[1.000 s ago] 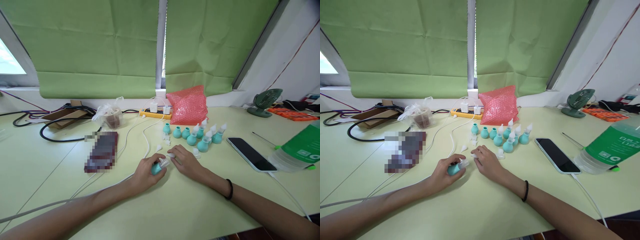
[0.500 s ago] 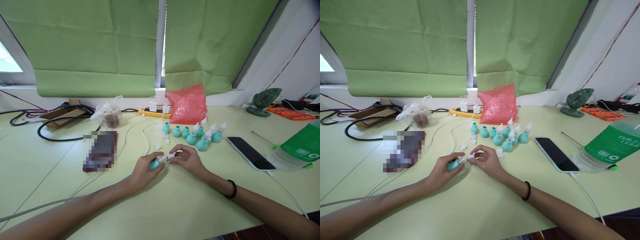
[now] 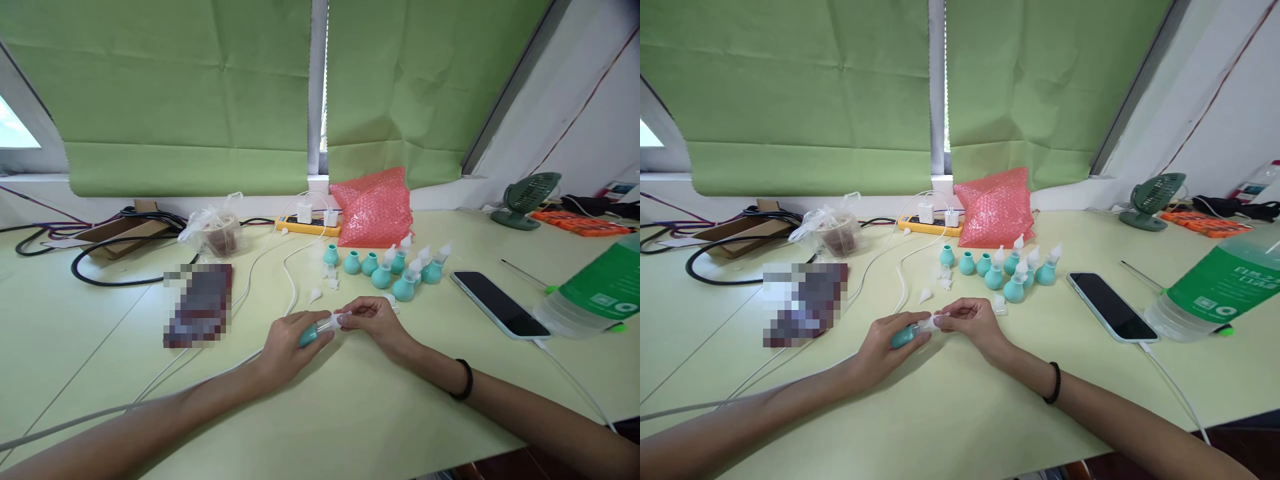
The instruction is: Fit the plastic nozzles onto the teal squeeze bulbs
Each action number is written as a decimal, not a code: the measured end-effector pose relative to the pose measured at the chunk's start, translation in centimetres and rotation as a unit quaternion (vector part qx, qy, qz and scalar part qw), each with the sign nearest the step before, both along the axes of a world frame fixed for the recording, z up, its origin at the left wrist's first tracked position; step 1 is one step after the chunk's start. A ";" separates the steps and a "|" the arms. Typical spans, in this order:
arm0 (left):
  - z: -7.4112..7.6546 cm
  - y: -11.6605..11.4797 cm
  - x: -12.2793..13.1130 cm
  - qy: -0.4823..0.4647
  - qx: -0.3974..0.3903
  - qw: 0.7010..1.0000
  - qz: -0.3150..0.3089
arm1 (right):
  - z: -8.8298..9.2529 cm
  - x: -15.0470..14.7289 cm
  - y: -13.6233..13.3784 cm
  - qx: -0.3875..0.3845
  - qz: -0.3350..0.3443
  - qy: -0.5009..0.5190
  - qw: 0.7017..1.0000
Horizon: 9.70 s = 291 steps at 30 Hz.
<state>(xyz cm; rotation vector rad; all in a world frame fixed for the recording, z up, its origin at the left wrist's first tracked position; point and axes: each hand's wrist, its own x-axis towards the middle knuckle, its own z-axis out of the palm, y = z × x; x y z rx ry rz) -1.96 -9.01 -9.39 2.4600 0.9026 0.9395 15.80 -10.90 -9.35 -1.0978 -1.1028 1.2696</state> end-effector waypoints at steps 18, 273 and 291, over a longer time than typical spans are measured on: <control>-0.2 -0.1 -0.2 0.053 0.046 0.997 0.024 | 0.2 0.1 0.2 -0.024 0.042 0.041 0.998; -0.9 0.7 0.2 -0.083 0.024 0.995 -0.055 | -0.8 -0.3 0.0 0.134 0.090 -0.178 0.971; -1.0 0.7 0.2 -0.064 -0.031 0.997 -0.024 | -1.2 0.2 0.1 0.183 0.087 -0.230 0.952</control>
